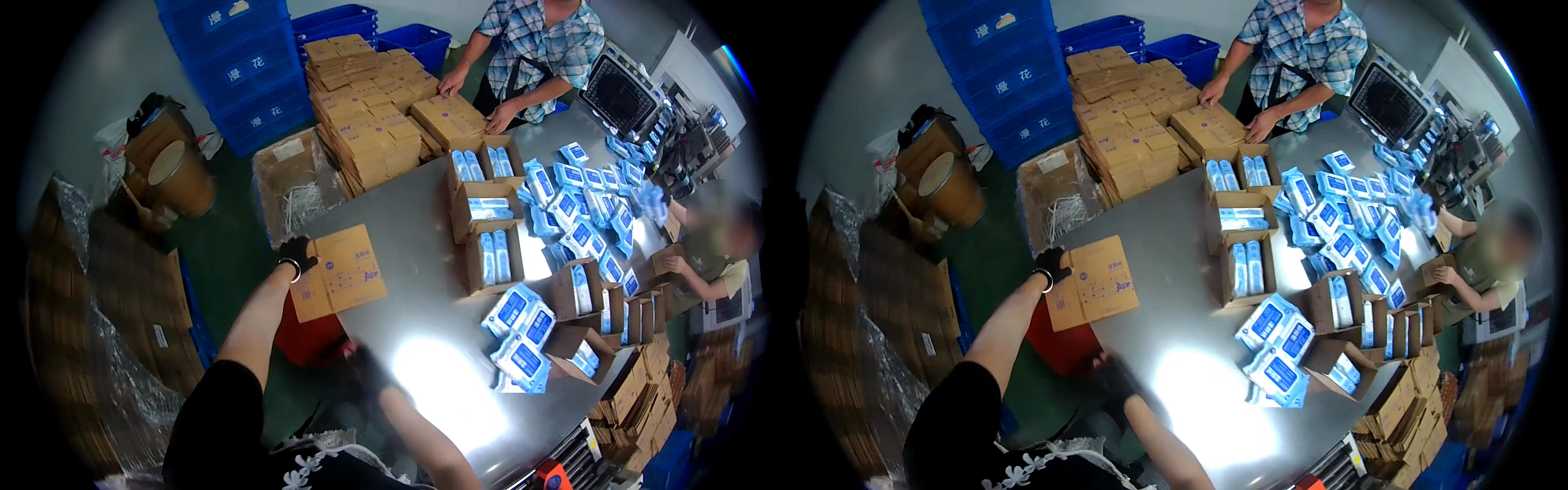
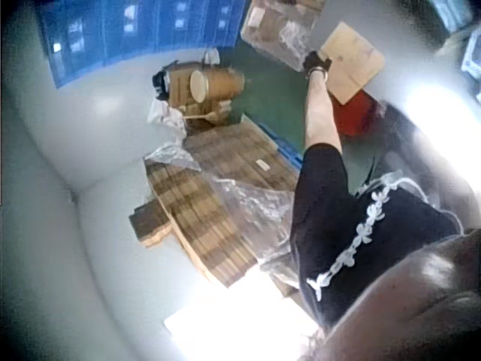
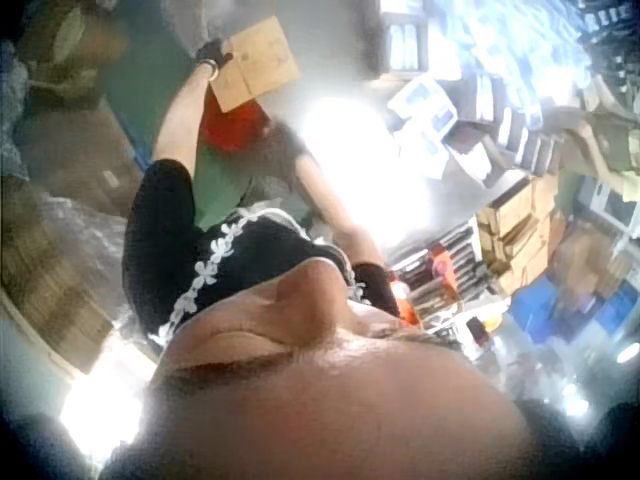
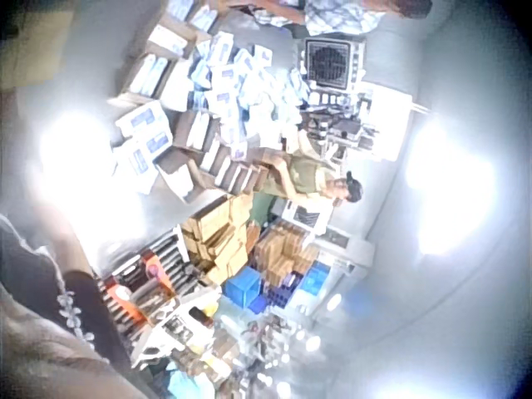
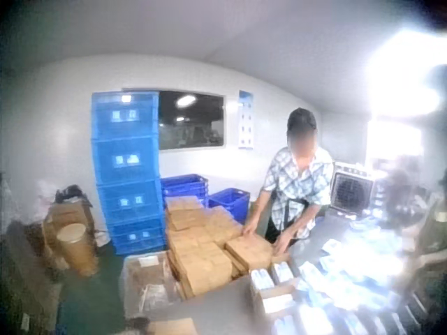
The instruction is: The person places blue packages of wipes into small cardboard boxes, closes the box flaps, and sets the boxes aside on a table.
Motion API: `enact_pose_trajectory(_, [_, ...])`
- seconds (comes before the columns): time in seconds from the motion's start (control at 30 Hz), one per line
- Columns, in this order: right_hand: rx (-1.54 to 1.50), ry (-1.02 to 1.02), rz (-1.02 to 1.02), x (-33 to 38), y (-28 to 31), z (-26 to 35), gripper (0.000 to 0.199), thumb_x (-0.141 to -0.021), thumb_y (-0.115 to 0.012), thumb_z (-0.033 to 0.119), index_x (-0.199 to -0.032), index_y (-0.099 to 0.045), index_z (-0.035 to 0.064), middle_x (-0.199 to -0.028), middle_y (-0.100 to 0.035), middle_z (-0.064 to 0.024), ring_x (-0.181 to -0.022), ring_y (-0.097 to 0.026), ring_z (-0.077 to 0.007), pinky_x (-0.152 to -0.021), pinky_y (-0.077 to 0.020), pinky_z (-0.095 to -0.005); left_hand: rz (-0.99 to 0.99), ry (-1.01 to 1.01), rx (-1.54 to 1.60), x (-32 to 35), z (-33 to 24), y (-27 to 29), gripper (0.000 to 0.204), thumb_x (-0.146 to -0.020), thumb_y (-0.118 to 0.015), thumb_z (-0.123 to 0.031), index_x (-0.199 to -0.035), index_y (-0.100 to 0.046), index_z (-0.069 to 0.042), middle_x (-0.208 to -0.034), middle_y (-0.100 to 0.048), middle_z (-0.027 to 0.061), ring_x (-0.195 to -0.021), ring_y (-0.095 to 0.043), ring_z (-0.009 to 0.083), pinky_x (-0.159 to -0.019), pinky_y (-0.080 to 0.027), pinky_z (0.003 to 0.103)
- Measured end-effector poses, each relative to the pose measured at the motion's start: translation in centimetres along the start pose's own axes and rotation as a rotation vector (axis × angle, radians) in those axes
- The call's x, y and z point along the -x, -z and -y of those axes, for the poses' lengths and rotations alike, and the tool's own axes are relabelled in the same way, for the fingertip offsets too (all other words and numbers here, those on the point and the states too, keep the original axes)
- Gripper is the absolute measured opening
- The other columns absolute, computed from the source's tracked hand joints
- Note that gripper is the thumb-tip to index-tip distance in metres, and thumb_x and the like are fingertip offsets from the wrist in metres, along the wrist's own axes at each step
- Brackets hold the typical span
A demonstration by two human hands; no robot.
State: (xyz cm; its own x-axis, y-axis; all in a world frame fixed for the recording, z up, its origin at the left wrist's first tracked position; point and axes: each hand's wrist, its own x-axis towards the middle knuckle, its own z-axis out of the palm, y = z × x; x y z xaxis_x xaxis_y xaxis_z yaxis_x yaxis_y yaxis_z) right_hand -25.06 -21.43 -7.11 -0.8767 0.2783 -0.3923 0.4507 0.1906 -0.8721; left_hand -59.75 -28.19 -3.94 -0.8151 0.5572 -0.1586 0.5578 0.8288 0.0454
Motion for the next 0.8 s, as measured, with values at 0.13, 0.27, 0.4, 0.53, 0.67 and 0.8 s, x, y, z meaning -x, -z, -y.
enact_pose_trajectory(0.13, [0.132, -0.090, -0.003, -8.2, 1.6, 6.8, 0.017, -0.090, -0.056, 0.019, -0.096, -0.056, 0.0032, -0.086, -0.063, -0.0117, -0.076, -0.061, -0.0228, -0.068, -0.0493, -0.0353, -0.031, -0.162, 0.053, -0.9, -2.7, 0.9, 0.053, -0.067, -0.073, -0.042, -0.104, -0.058, -0.006, -0.108, -0.056, 0.0157, -0.115, -0.046, 0.0332, -0.102, -0.029, 0.052])
enact_pose_trajectory(0.27, [-0.012, -0.028, -0.336, -6.8, 1.8, 3.2, 0.019, -0.088, -0.058, 0.021, -0.091, -0.055, 0.0023, -0.080, -0.064, -0.0138, -0.066, -0.062, -0.0231, -0.059, -0.0499, -0.0357, -0.210, -0.210, 0.286, -0.6, -4.8, 2.0, 0.040, -0.068, -0.073, -0.038, -0.086, -0.060, -0.004, -0.084, -0.059, 0.0138, -0.092, -0.057, 0.0314, -0.085, -0.043, 0.046])
enact_pose_trajectory(0.4, [-0.293, -0.081, -0.674, 1.6, 8.1, 7.7, 0.028, -0.092, -0.055, 0.027, -0.095, -0.050, -0.0004, -0.078, -0.064, -0.0129, -0.068, -0.063, -0.0206, -0.057, -0.0495, -0.0344, 0.092, -0.225, 0.590, 5.9, -8.9, 1.6, 0.034, -0.072, -0.071, -0.032, -0.087, -0.061, -0.004, -0.072, -0.059, 0.0152, -0.071, -0.061, 0.0337, -0.069, -0.049, 0.043])
enact_pose_trajectory(0.53, [-0.077, -0.216, -0.771, 8.0, 13.1, 8.5, 0.017, -0.093, -0.050, 0.017, -0.093, -0.050, -0.0003, -0.077, -0.061, -0.0117, -0.069, -0.061, -0.0173, -0.061, -0.0492, -0.0336, 0.321, -0.402, 0.594, 12.4, -17.3, 0.4, 0.049, -0.073, -0.071, -0.039, -0.100, -0.057, -0.001, -0.098, -0.060, 0.0218, -0.091, -0.058, 0.0361, -0.080, -0.047, 0.045])
enact_pose_trajectory(0.67, [0.058, -0.349, -0.571, 7.6, 12.4, 2.6, 0.020, -0.094, -0.049, 0.020, -0.100, -0.054, 0.0015, -0.084, -0.060, -0.0168, -0.076, -0.062, -0.0262, -0.067, -0.0509, -0.0356, 0.076, -0.602, 0.848, 15.9, -22.9, -1.1, 0.074, -0.072, -0.073, -0.043, -0.125, -0.046, 0.002, -0.118, -0.049, 0.0253, -0.113, -0.048, 0.0401, -0.094, -0.040, 0.049])
enact_pose_trajectory(0.8, [0.258, -0.200, -0.679, 7.8, 10.2, 2.3, 0.031, -0.094, -0.047, 0.030, -0.115, -0.054, 0.0080, -0.098, -0.063, -0.0194, -0.088, -0.064, -0.0363, -0.078, -0.0506, -0.0441, 0.337, -0.607, 0.436, 16.6, -27.4, 3.5, 0.076, -0.071, -0.076, -0.037, -0.126, -0.045, 0.004, -0.107, -0.057, 0.0229, -0.100, -0.059, 0.0352, -0.089, -0.045, 0.047])
